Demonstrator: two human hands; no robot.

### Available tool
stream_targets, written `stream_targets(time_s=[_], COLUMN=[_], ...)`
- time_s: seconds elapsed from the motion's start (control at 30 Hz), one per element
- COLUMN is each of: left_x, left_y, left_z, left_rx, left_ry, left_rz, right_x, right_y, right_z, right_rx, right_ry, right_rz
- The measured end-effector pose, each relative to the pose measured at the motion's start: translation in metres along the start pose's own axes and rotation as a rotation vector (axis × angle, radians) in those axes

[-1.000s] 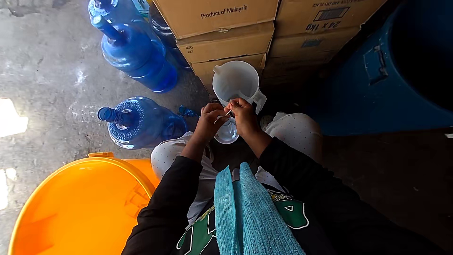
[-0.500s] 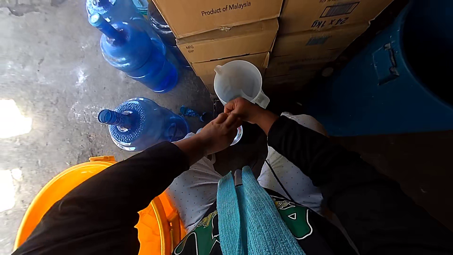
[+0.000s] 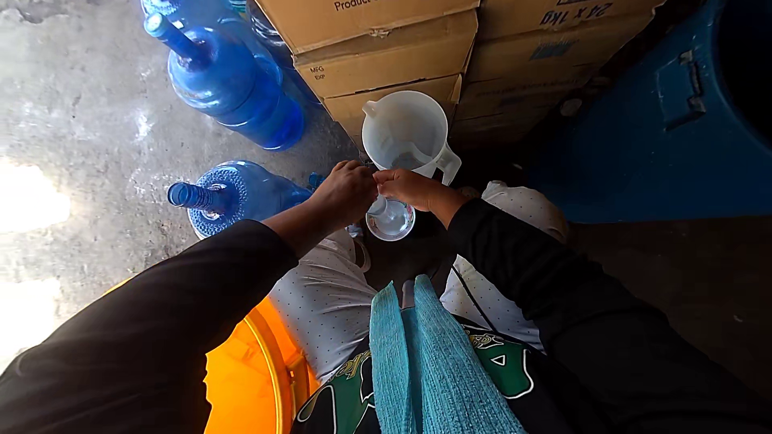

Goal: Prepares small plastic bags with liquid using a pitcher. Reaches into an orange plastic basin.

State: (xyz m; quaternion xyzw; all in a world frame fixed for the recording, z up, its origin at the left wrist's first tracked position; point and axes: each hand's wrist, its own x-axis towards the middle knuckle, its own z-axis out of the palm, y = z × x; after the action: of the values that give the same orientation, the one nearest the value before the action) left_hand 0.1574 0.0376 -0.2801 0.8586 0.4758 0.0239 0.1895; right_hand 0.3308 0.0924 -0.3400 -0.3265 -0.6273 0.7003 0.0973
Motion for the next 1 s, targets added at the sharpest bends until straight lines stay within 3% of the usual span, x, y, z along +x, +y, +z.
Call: stream_targets(time_s=[0.2, 0.37, 0.43, 0.5, 0.6, 0.73, 0.83, 0.93, 1.0], left_x=[0.013, 0.033, 0.038, 0.042, 0.046, 0.048, 0.043, 0.034, 0.018], left_y=[0.010, 0.009, 0.010, 0.009, 0.011, 0.010, 0.003, -0.006, -0.014], left_z=[-0.021, -0.029, -0.034, -0.036, -0.037, -0.039, -0.036, -0.025, -0.003], left_rx=[-0.038, -0.015, -0.009, -0.001, -0.010, 0.016, -0.060, -0.410, -0.812], left_ry=[-0.245, -0.339, -0.379, -0.409, -0.419, -0.459, -0.413, -0.236, 0.010], left_rz=[-0.233, -0.427, -0.479, -0.512, -0.566, -0.604, -0.643, -0.801, -0.823], right_x=[-0.005, -0.022, -0.031, -0.032, -0.024, -0.022, -0.020, -0.007, -0.002], right_y=[0.003, 0.001, 0.007, 0.017, 0.024, 0.001, -0.012, 0.005, 0.014], right_z=[0.012, 0.035, 0.048, 0.058, 0.063, 0.063, 0.059, 0.048, 0.040], right_rx=[-0.363, -0.671, -0.806, -0.929, -1.128, -1.290, -1.379, -1.365, -1.265], right_ry=[0.058, 0.351, 0.565, 0.723, 0.690, 0.528, 0.464, 0.568, 0.594], right_rz=[-0.140, -0.077, -0.208, -0.486, -0.714, -0.574, -0.491, -0.799, -0.954])
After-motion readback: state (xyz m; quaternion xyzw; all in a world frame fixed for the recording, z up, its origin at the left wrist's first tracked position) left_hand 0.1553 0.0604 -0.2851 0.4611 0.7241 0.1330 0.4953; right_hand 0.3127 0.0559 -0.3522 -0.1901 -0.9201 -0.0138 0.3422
